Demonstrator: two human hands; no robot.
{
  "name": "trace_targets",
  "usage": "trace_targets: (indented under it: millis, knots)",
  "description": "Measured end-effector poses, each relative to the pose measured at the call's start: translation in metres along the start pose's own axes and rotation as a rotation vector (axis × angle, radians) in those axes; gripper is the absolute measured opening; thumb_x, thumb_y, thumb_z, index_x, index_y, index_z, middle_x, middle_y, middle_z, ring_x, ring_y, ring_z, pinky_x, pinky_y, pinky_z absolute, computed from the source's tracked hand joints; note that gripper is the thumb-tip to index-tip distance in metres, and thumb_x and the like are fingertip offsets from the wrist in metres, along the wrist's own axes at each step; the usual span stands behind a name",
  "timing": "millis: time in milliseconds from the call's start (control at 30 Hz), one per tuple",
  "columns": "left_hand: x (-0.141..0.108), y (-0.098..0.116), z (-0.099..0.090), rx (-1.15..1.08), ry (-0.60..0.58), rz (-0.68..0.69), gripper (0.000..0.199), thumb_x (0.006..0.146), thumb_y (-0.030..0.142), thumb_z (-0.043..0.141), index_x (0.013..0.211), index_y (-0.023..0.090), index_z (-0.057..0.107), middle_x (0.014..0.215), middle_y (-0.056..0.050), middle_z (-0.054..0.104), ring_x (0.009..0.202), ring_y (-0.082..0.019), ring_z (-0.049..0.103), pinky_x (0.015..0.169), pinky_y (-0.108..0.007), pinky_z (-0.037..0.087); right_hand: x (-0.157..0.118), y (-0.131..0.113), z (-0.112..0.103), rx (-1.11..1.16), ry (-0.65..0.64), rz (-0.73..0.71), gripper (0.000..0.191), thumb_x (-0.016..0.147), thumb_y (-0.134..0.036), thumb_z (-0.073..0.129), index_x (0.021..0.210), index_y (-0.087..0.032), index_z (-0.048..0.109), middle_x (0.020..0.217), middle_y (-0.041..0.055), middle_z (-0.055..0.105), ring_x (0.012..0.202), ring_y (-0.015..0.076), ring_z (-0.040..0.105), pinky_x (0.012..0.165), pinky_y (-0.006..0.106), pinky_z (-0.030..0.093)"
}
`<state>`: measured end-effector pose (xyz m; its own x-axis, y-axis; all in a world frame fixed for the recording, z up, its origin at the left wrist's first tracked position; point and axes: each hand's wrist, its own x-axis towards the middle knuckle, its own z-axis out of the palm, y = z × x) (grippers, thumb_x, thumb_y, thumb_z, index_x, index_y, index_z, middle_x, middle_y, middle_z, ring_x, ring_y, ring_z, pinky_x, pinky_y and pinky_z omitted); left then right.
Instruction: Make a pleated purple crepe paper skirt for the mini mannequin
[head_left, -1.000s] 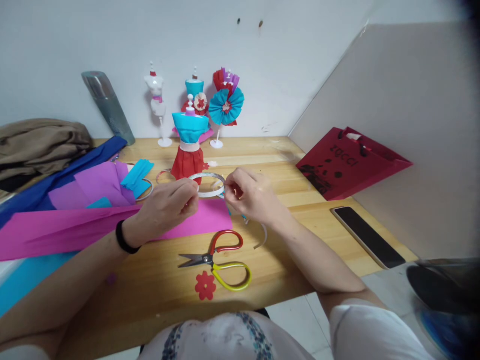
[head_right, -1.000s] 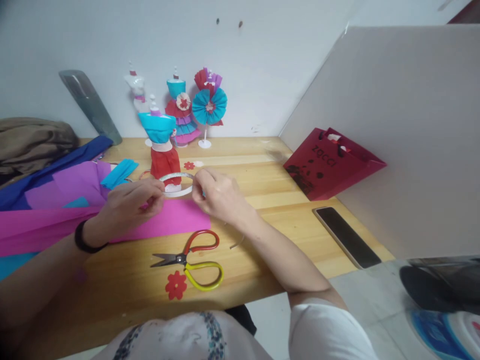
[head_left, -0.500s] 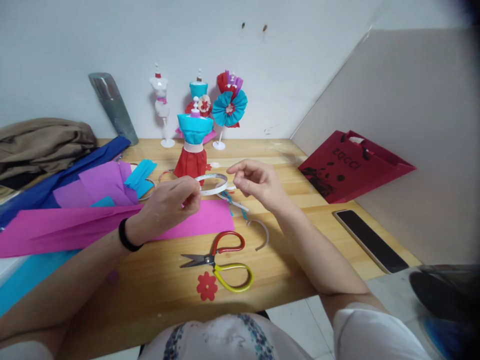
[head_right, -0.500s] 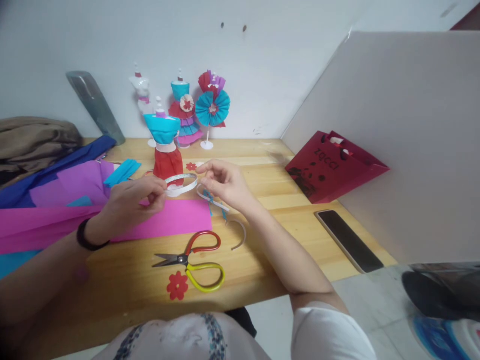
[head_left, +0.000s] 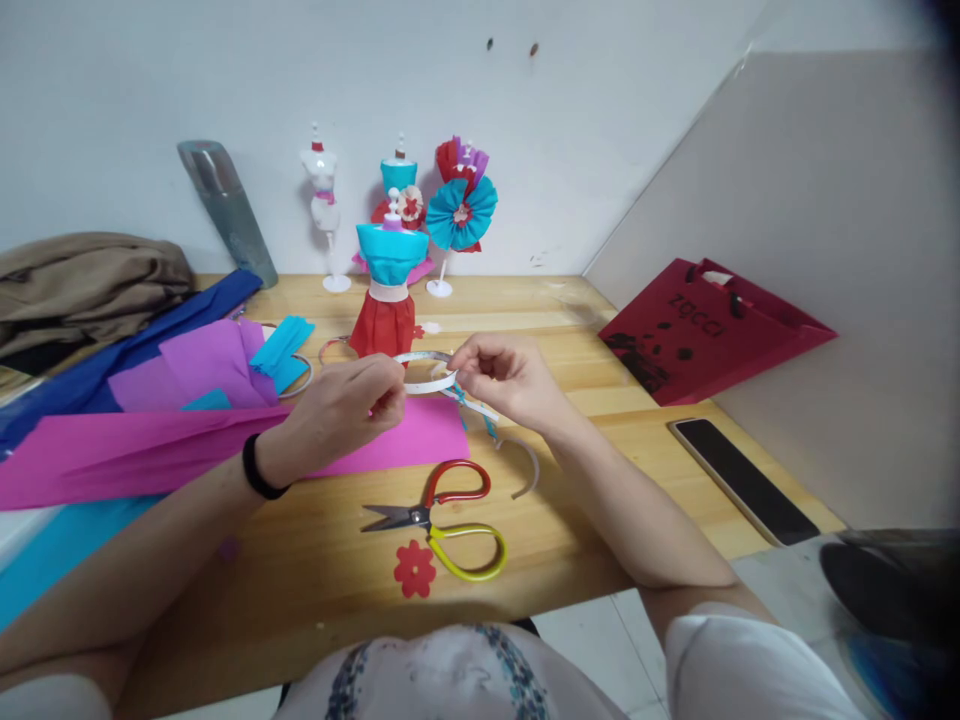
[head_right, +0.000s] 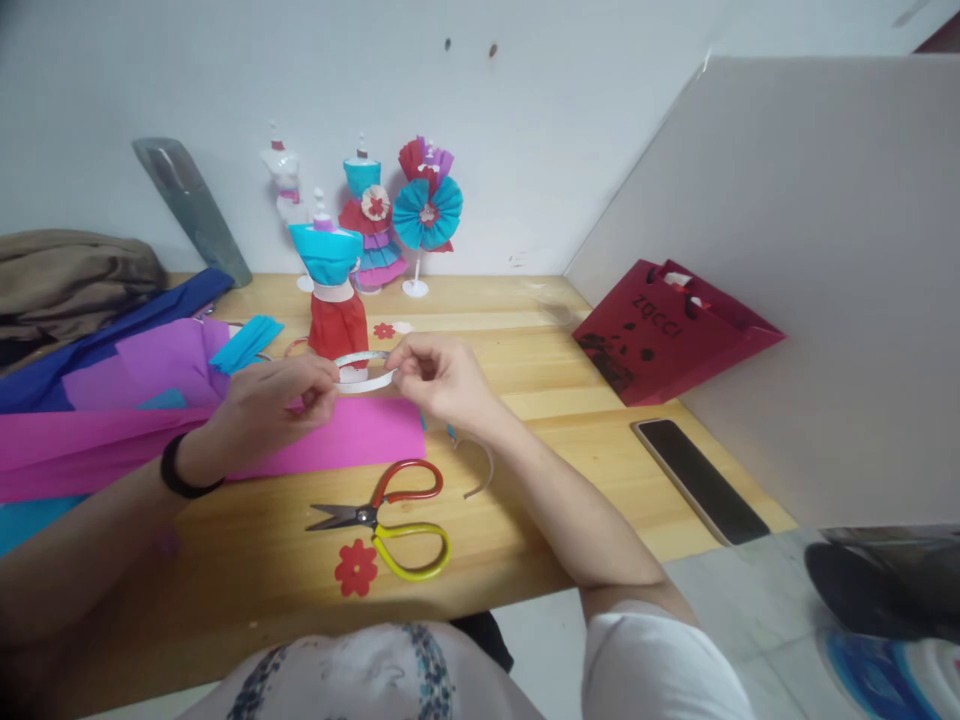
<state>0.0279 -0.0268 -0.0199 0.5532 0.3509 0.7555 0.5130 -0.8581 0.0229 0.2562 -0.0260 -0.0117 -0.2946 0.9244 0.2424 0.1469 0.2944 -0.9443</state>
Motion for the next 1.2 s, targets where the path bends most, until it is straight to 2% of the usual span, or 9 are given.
trace_targets:
  millis: [167,367,567,667,733,833,933,1100,1200]
  knots:
    - [-0.001,-0.001,0.003,-0.010,-0.023,-0.028,0.018,0.081,0.004,0.050,0.075,0.021,0.049,0.064,0.003,0.065,0.051,-0.010,0.054,0.050,-0.023,0.037,0.003,0.005,0.000,-0.038,0.018,-0.004,0.009,0.068,-0.026,0.063,0.073,-0.018,0.064,0.056,-0.0055,0.047,0.052,0.0088,0.040,0.052,0.025,0.031]
    - [0.001,-0.001,-0.001,-0.074,-0.012,-0.041,0.020,0.078,0.003,0.050,0.075,0.022,0.047,0.064,0.003,0.064,0.051,-0.009,0.054,0.050,-0.022,0.038,0.005,0.007,-0.009,-0.231,0.212,-0.085,0.011,0.072,-0.025,0.059,0.079,-0.018,0.064,0.054,-0.0060,0.050,0.049,0.0089,0.040,0.052,0.026,0.033]
    - [0.002,-0.001,-0.001,-0.072,-0.016,-0.061,0.020,0.078,0.003,0.049,0.074,0.023,0.047,0.062,0.004,0.062,0.050,-0.009,0.053,0.050,-0.022,0.037,0.003,0.001,-0.015,-0.243,0.133,-0.136,0.027,0.088,-0.041,0.057,0.077,-0.018,0.067,0.064,0.0002,0.059,0.057,0.0128,0.050,0.056,0.028,0.039]
    - [0.003,-0.001,-0.002,-0.110,-0.029,-0.083,0.020,0.078,0.004,0.049,0.073,0.023,0.048,0.063,0.004,0.063,0.051,-0.010,0.053,0.051,-0.023,0.038,0.005,0.004,-0.019,-0.230,0.054,-0.211,0.025,0.089,-0.037,0.058,0.093,-0.019,0.075,0.097,0.0073,0.073,0.068,0.0144,0.058,0.062,0.030,0.044]
    - [0.003,-0.001,-0.003,-0.145,-0.050,-0.120,0.019,0.077,0.005,0.049,0.071,0.022,0.048,0.063,0.003,0.064,0.053,-0.010,0.054,0.051,-0.023,0.039,0.008,0.008,-0.024,-0.198,-0.031,-0.210,0.025,0.088,-0.031,0.058,0.101,-0.020,0.076,0.108,0.0080,0.074,0.074,0.0154,0.061,0.066,0.030,0.047]
    - [0.004,-0.002,-0.004,-0.200,-0.067,-0.188,0.018,0.075,0.005,0.051,0.068,0.022,0.051,0.063,0.003,0.064,0.054,-0.010,0.057,0.053,-0.023,0.042,0.014,0.017,-0.030,-0.148,-0.138,-0.156,0.024,0.087,-0.027,0.059,0.102,-0.019,0.077,0.100,0.0065,0.076,0.083,0.0174,0.065,0.074,0.031,0.050]
    - [0.006,-0.001,-0.007,-0.292,-0.055,-0.252,0.016,0.074,0.006,0.054,0.068,0.021,0.055,0.062,0.003,0.066,0.054,-0.010,0.057,0.052,-0.022,0.042,0.017,0.024,-0.033,-0.084,-0.194,-0.094,0.022,0.086,-0.029,0.063,0.098,-0.019,0.078,0.094,0.0060,0.075,0.081,0.0170,0.065,0.071,0.030,0.050]
    - [0.012,-0.002,-0.015,-0.550,-0.077,-0.508,0.015,0.078,0.017,0.062,0.064,0.020,0.058,0.060,-0.001,0.068,0.050,-0.011,0.058,0.046,-0.021,0.044,0.019,0.033,-0.033,0.040,-0.211,-0.071,0.018,0.083,-0.034,0.072,0.092,-0.020,0.078,0.080,0.0030,0.071,0.067,0.0135,0.058,0.060,0.026,0.045]
    - [0.016,-0.003,-0.021,-0.686,-0.080,-0.600,0.017,0.079,0.020,0.065,0.063,0.019,0.058,0.056,-0.001,0.068,0.048,-0.011,0.061,0.044,-0.018,0.047,0.022,0.037,-0.035,0.053,-0.155,-0.089,0.020,0.082,-0.035,0.071,0.095,-0.021,0.078,0.085,0.0039,0.072,0.069,0.0143,0.061,0.058,0.026,0.045]
